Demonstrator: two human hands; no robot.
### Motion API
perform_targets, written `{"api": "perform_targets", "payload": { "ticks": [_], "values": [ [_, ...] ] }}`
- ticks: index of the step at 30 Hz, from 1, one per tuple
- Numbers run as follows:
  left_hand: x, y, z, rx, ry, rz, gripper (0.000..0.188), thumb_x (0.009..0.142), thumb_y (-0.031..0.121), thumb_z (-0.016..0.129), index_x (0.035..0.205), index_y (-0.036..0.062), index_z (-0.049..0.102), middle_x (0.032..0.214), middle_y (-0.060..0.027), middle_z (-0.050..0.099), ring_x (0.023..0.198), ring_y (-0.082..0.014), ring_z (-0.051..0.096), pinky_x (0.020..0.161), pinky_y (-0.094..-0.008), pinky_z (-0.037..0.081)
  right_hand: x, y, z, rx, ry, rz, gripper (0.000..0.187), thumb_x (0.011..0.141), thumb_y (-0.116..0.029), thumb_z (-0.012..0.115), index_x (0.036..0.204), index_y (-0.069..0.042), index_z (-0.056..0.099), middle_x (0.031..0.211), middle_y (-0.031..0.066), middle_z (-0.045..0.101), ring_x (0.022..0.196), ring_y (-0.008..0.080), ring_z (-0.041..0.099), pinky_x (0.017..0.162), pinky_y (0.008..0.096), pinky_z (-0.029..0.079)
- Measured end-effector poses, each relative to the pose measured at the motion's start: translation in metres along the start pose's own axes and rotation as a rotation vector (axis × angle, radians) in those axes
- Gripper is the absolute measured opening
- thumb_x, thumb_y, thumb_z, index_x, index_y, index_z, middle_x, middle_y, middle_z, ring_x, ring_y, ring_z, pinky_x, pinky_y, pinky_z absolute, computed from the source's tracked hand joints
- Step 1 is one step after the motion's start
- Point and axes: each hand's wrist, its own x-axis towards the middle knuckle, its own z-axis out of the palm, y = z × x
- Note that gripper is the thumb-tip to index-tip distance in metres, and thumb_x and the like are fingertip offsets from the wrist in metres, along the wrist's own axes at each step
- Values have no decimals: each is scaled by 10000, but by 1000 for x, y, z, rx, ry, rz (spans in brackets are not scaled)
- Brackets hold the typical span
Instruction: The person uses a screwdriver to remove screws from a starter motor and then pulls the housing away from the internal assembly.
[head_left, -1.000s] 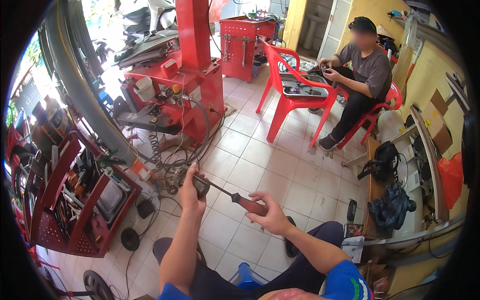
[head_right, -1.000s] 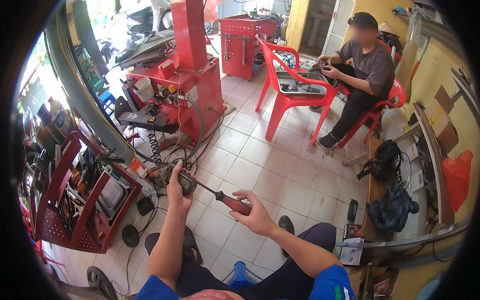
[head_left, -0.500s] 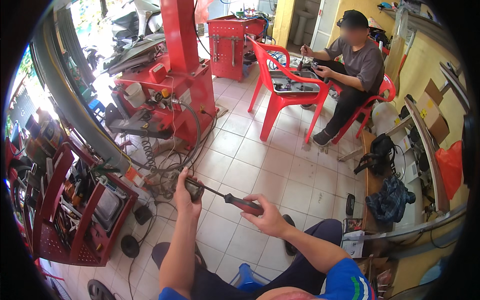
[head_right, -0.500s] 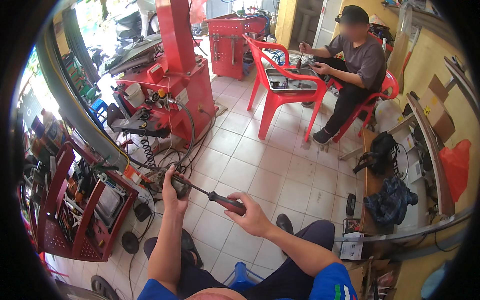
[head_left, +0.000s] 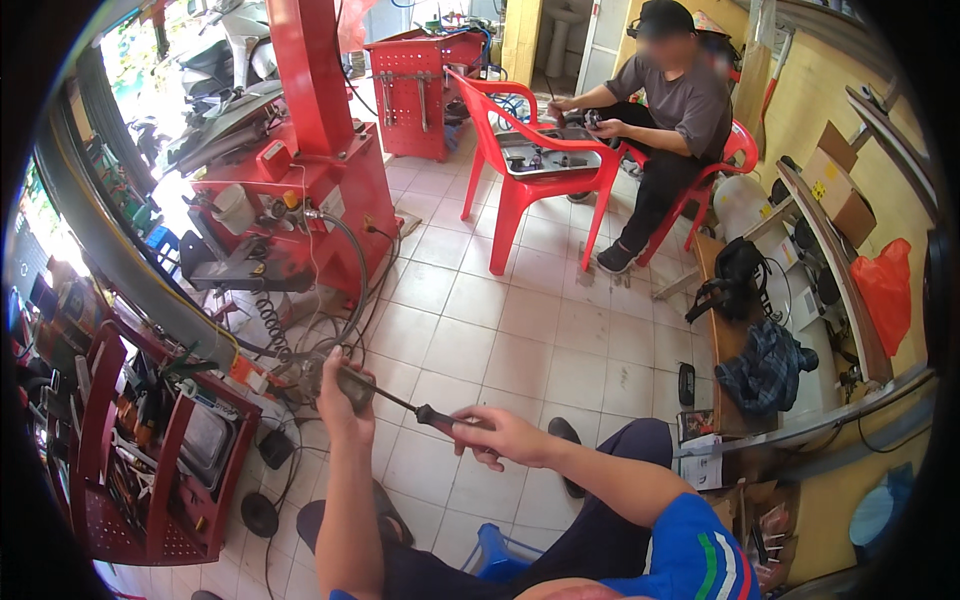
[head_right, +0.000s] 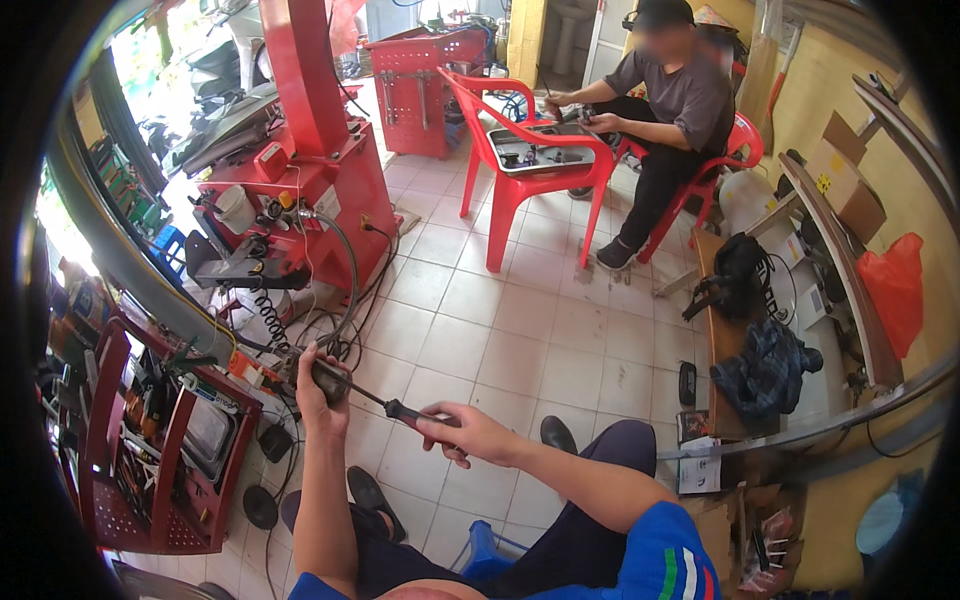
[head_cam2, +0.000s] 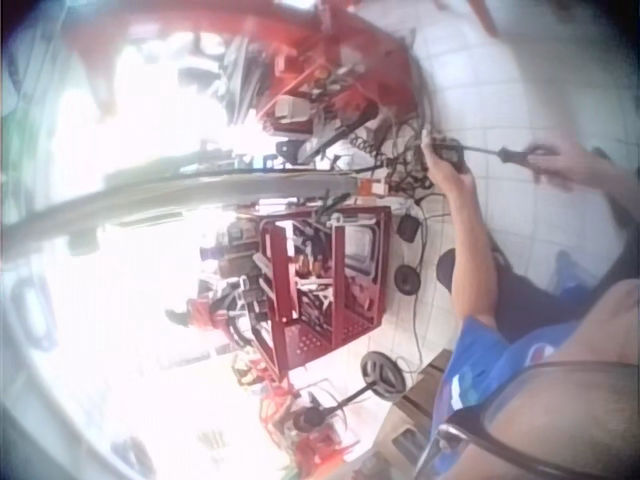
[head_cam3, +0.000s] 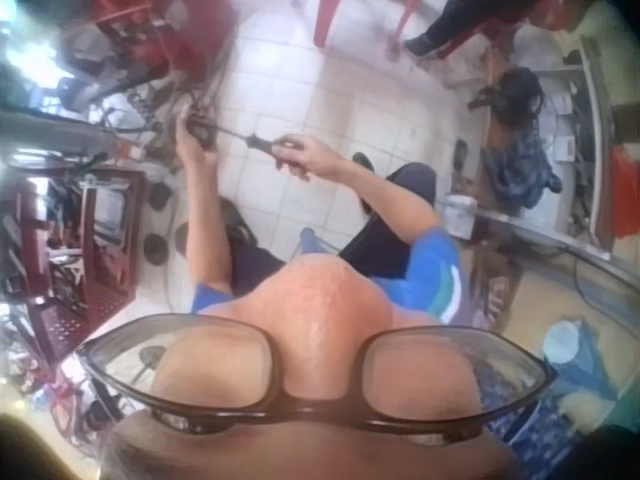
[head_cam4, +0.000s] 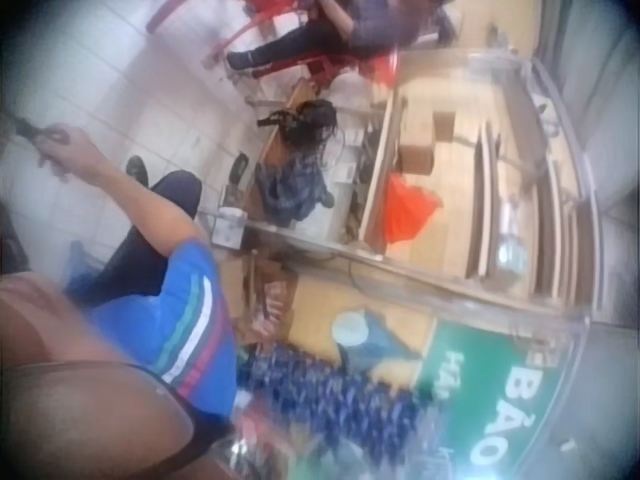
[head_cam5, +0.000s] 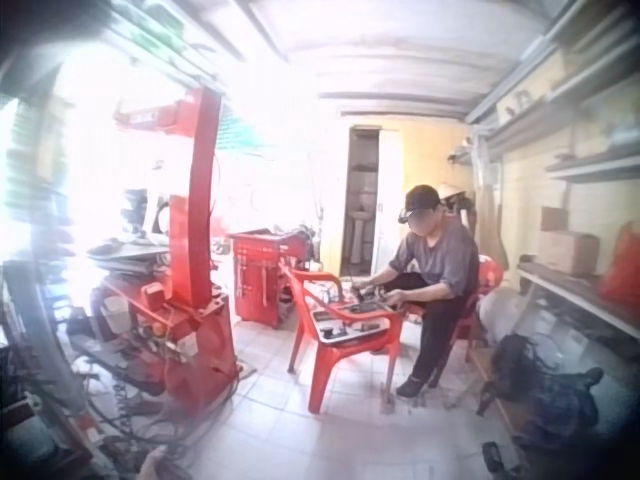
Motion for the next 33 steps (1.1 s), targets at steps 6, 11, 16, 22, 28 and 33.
{"api": "perform_targets", "payload": {
  "ticks": [6,11,16,22,28,33],
  "values": [
    [-3,-5,2,59,-42,0,261,870,194,769,988,53,584,896,-30,584,776,-133,596,681,-297,530,3,9,-3,-16,-4,-6,418,1040,-344,531,1272,3,530,830,44,597,540,69,471,494,243,432],
    [0,-4,-1,-4,-18,-55,284,873,235,780,967,62,576,873,-32,578,771,-136,595,668,-298,530,6,18,5,-159,81,-146,412,1064,-331,478,1290,10,527,856,41,580,587,88,534,539,247,452],
    [1,-3,4,-54,-19,-54,295,883,299,771,972,89,584,845,-17,581,766,-134,596,651,-303,525,9,24,5,-89,88,-167,432,1055,-354,492,1292,7,513,845,52,568,573,89,528,524,257,461],
    [-4,-2,5,66,-39,-75,282,905,384,735,910,143,590,806,9,603,729,-119,609,717,-299,551,7,22,-3,-51,90,-188,415,1059,-343,484,1289,2,508,859,57,575,600,101,556,551,263,491],
    [-1,-6,0,-58,-78,-112,423,900,536,686,906,122,601,817,-18,621,734,-142,611,702,-303,537,5,14,2,75,150,-220,419,1054,-327,505,1328,-13,466,895,80,598,629,129,594,572,278,510],
    [-3,11,-2,-181,-114,-116,697,855,758,557,952,68,572,836,-62,606,776,-202,600,713,-358,531,10,16,4,30,211,-224,370,1042,-257,536,1303,3,501,856,79,595,634,130,586,576,277,501]
  ]
}}
